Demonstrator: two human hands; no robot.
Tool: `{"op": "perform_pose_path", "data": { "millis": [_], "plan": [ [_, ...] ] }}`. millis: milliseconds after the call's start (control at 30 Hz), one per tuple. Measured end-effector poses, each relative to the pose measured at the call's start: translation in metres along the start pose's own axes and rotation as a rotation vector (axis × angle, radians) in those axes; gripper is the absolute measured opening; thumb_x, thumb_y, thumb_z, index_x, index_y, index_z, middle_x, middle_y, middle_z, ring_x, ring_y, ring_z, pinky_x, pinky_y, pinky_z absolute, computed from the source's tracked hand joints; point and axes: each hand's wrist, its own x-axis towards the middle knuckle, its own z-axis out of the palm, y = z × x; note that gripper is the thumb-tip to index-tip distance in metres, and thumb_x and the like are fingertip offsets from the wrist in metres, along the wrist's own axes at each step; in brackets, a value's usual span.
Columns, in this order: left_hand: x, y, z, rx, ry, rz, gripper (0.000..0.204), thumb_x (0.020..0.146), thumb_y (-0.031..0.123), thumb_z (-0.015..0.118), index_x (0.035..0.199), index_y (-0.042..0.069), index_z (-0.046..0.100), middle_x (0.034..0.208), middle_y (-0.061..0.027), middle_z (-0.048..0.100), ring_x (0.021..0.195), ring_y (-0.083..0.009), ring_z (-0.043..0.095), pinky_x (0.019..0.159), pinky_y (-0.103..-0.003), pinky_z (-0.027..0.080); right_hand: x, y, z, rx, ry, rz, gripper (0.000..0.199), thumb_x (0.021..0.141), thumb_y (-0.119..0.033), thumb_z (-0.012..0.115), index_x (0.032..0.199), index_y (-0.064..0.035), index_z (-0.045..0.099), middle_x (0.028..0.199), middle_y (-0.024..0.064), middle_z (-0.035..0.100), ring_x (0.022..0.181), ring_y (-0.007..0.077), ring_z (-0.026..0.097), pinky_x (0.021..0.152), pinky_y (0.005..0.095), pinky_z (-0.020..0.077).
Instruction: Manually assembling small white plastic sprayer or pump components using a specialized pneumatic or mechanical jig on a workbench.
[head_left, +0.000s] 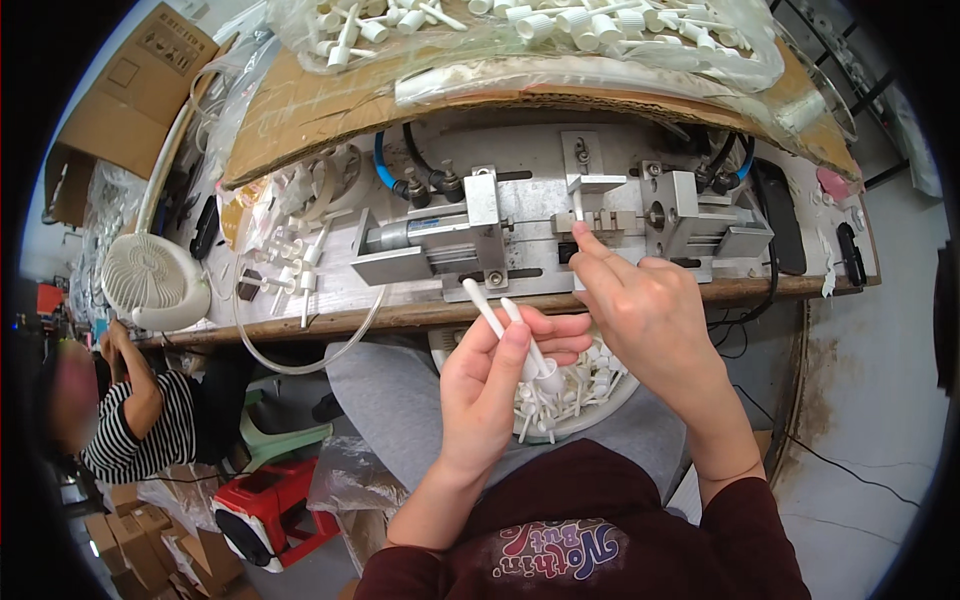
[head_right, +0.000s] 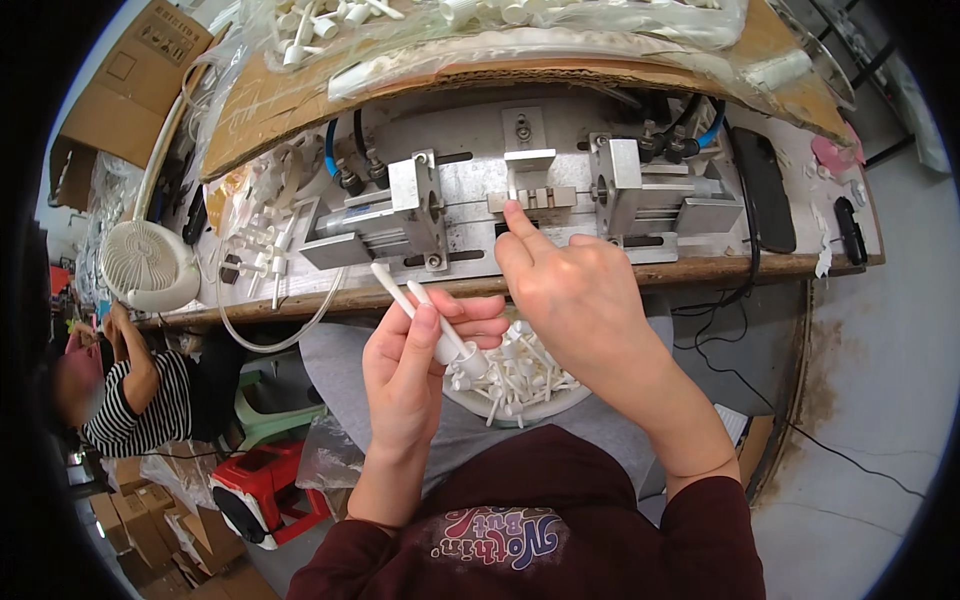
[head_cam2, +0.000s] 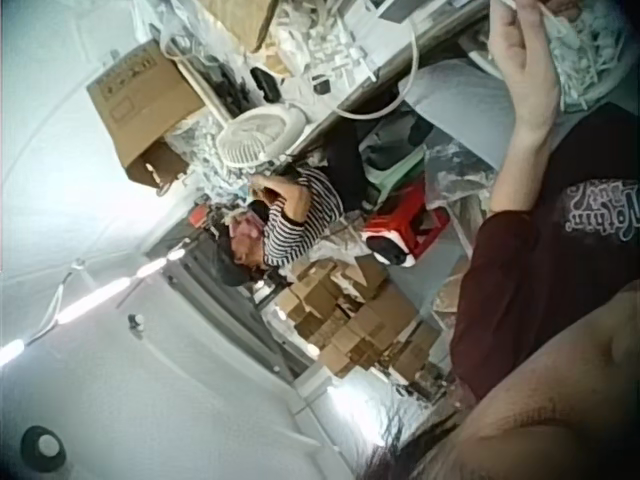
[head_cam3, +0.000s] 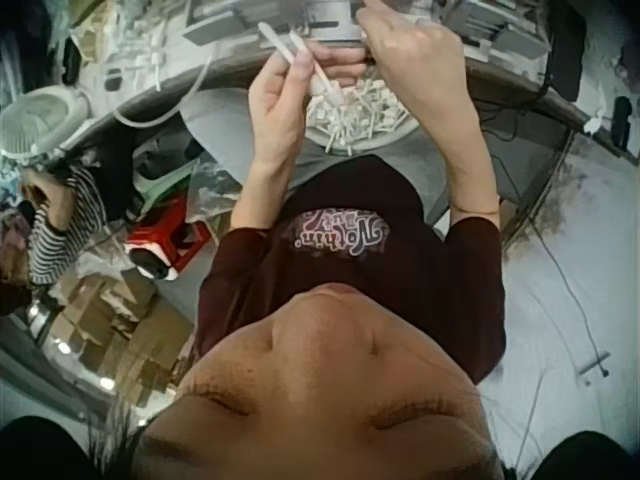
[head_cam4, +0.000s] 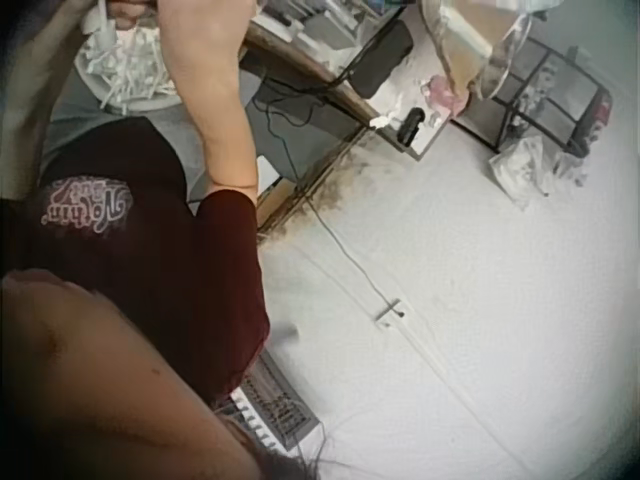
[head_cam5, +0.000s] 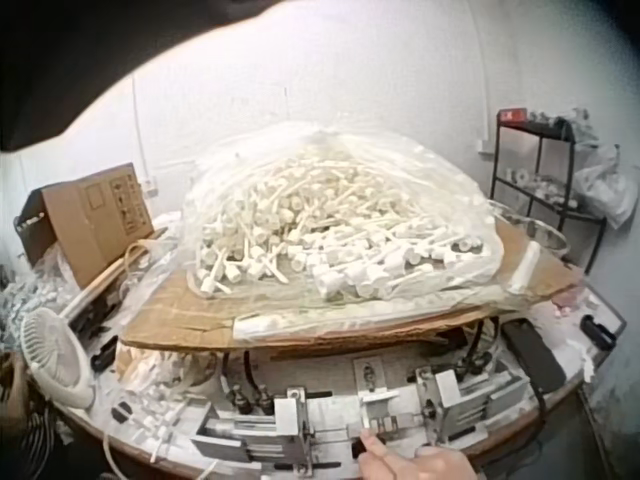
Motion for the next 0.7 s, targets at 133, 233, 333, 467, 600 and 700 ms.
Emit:
{"op": "perform_pose_path", "data": {
  "millis": [133,233,333,467,600,700],
  "plan": [
    [-0.002,0.002,0.0,0.037,0.048,0.054,0.026,0.107,0.022,0.044,0.109,-0.001,0.056,0.118,-0.0298,0.064,0.111,-0.033,0.066,0.1,-0.044,0.051,-0.005,0.003,-0.002,0.068,0.05,-0.01,0.023,0.073,-0.009,0.067,0.095,-0.0027,0.063,0.117,0.0162,0.07,0.058,0.021,0.062,0.056,0.0309,0.0504],
    [-0.003,-0.001,-0.004,0.032,0.082,0.046,0.026,0.107,0.021,0.044,0.11,-0.001,0.057,0.12,-0.03,0.064,0.116,-0.0339,0.063,0.105,-0.046,0.047,-0.022,-0.01,-0.01,0.299,0.111,-0.013,0.033,0.075,-0.01,0.073,0.106,-0.0042,0.067,0.111,0.0116,0.071,0.067,0.0214,0.066,0.058,0.0313,0.0521],
    [-0.004,-0.008,0.0,-0.046,0.036,-0.016,0.026,0.107,0.022,0.043,0.11,-0.001,0.056,0.122,-0.0302,0.063,0.118,-0.0342,0.062,0.107,-0.046,0.045,-0.042,-0.033,-0.025,0.502,0.097,-0.048,0.036,0.075,-0.009,0.08,0.109,-0.0055,0.069,0.104,0.008,0.071,0.074,0.0229,0.069,0.059,0.0314,0.0534],
    [-0.002,-0.012,0.008,-0.105,-0.002,-0.047,0.028,0.107,0.022,0.042,0.113,-0.002,0.055,0.124,-0.0307,0.062,0.118,-0.0342,0.062,0.107,-0.045,0.046,-0.048,-0.03,-0.019,0.583,0.077,-0.067,0.034,0.073,-0.003,0.079,0.106,-0.0027,0.067,0.1,0.0088,0.066,0.079,0.0252,0.069,0.065,0.0325,0.0562],
    [0.002,-0.012,0.007,0.011,0.051,0.013,0.04,0.107,0.021,0.041,0.134,-0.007,0.047,0.127,-0.0271,0.062,0.106,-0.027,0.067,0.095,-0.038,0.053,-0.043,-0.017,-0.013,0.54,0.183,-0.052,0.03,0.076,-0.004,0.075,0.104,-0.0006,0.064,0.108,0.0116,0.065,0.085,0.026,0.068,0.068,0.0351,0.0567],
    [0.003,-0.008,-0.01,0.142,0.029,0.065,0.042,0.107,0.02,0.041,0.14,-0.007,0.043,0.116,-0.0204,0.067,0.08,-0.0137,0.062,0.073,-0.026,0.052,-0.03,-0.003,-0.008,0.379,0.249,0.009,0.029,0.075,-0.005,0.076,0.101,-0.0007,0.064,0.117,0.0147,0.065,0.088,0.0268,0.069,0.07,0.0349,0.0563]
  ]
}}
